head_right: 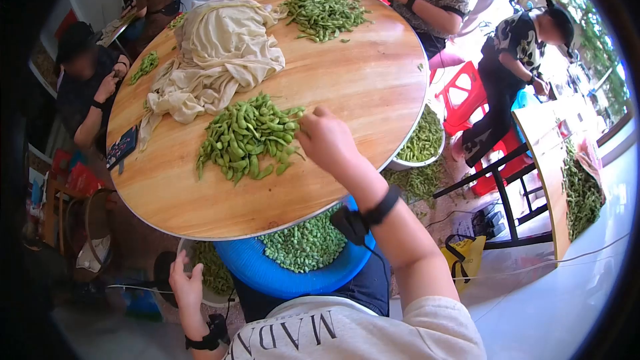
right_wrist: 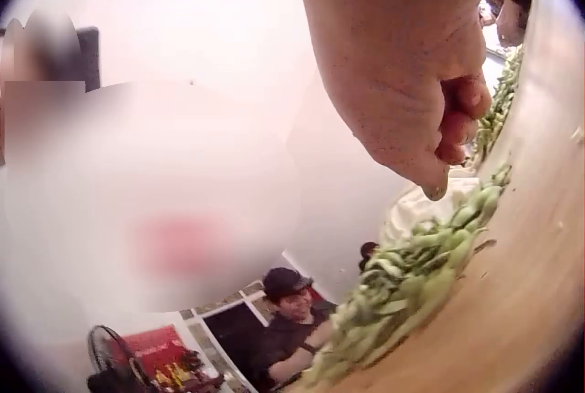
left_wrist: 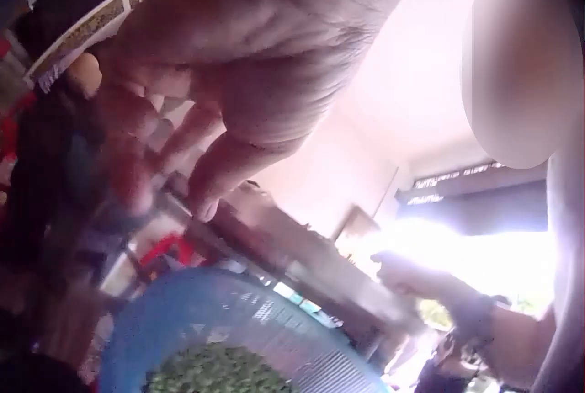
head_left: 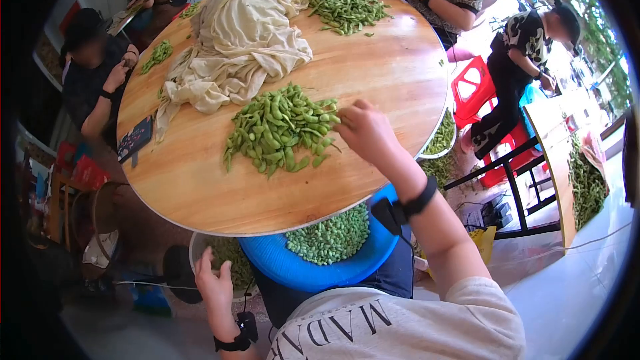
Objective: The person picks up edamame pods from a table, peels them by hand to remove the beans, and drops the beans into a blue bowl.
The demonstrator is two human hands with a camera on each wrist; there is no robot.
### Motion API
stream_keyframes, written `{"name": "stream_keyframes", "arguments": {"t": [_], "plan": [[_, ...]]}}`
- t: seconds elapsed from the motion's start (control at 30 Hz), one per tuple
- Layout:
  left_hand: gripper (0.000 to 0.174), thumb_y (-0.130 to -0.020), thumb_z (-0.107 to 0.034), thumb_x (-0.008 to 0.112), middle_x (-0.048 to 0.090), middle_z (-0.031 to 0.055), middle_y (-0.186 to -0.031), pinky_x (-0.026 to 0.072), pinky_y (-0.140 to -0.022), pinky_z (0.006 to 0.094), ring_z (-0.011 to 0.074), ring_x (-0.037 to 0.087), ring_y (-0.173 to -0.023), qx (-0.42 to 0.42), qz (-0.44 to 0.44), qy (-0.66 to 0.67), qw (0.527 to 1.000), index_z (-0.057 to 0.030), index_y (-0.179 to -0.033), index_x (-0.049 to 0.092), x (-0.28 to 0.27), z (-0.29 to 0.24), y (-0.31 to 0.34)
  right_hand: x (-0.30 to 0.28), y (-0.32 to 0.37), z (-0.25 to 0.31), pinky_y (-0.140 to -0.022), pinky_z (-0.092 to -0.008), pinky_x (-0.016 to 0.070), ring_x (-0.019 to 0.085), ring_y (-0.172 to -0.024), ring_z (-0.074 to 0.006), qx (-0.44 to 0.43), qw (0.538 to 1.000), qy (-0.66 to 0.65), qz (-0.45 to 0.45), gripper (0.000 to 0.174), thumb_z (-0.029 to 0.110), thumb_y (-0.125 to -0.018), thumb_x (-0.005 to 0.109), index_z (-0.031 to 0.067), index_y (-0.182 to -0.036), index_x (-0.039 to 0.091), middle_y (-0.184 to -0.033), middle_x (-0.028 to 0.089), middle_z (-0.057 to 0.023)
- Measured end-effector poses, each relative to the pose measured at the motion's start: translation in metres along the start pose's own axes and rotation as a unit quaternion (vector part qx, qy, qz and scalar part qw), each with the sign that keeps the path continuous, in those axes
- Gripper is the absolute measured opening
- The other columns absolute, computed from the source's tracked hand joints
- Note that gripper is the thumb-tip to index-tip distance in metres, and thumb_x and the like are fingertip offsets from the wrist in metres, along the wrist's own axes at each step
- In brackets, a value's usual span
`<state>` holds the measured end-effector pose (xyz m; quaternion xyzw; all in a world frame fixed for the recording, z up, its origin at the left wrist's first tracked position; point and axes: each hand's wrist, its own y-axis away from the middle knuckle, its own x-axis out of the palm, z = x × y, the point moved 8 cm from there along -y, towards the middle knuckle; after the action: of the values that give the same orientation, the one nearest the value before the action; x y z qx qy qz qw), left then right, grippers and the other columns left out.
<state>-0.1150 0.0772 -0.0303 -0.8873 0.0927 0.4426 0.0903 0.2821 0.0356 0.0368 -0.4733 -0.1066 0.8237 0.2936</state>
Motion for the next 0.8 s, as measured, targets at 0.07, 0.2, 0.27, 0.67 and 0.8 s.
{"name": "stream_keyframes", "arguments": {"t": [0.07,0.2,0.27,0.67,0.8], "plan": [[0.033,-0.075,0.000,0.061,0.060,0.0133,-0.089,0.0499,-0.058,0.0268,0.0172,0.059,-0.068,-0.117,0.085,0.176,0.974,0.0058,-0.106,0.054,0.014,-0.009,0.000,0.017,-0.015,-0.016,-0.064,-0.0427,0.0468,0.056,-0.070,-0.0349,0.019,0.997,0.060,0.041,0.010,0.015,-0.073,0.057,0.0043,-0.075,0.057,-0.081,0.052,-0.0163],[0.021,-0.080,0.000,0.059,0.063,0.0092,-0.078,0.0456,-0.048,0.0204,0.0082,0.055,-0.055,-0.052,0.140,0.374,0.915,0.0060,-0.100,0.058,0.036,-0.061,0.004,0.027,-0.020,-0.021,-0.064,-0.0421,0.0478,0.057,-0.071,-0.0340,0.041,0.992,0.106,0.055,0.015,0.017,-0.069,0.059,0.0036,-0.074,0.058,-0.082,0.054,-0.0154],[0.019,-0.081,0.000,0.058,0.062,0.0087,-0.075,0.0447,-0.049,0.0190,0.0067,0.054,-0.055,-0.038,0.170,0.409,0.896,0.0050,-0.099,0.059,0.046,-0.093,0.003,0.020,-0.018,-0.024,-0.062,-0.0418,0.0474,0.057,-0.068,-0.0349,0.050,0.997,0.059,0.010,0.017,0.017,-0.069,0.060,0.0035,-0.077,0.059,-0.080,0.056,-0.0156],[0.022,-0.087,-0.007,0.053,0.065,0.0083,-0.089,0.0353,-0.042,0.0178,0.0077,0.055,-0.053,0.048,0.205,0.513,0.832,0.0011,-0.107,0.058,0.079,-0.179,-0.009,0.049,0.102,0.065,-0.045,-0.0176,0.0309,0.040,-0.048,-0.0042,0.279,0.705,-0.589,0.280,0.020,0.020,-0.085,0.057,0.0009,-0.080,0.060,-0.054,0.046,0.0026],[0.014,-0.083,-0.002,0.057,0.064,0.0068,-0.087,0.0360,-0.043,0.0171,0.0060,0.051,-0.048,0.033,0.180,0.484,0.856,0.0007,-0.096,0.062,0.065,-0.159,0.002,0.034,0.109,0.065,-0.048,-0.0180,0.0328,0.040,-0.051,-0.0038,0.241,0.794,-0.504,0.239,0.030,0.027,-0.091,0.049,0.0007,-0.081,0.060,-0.060,0.048,0.0015]]}}
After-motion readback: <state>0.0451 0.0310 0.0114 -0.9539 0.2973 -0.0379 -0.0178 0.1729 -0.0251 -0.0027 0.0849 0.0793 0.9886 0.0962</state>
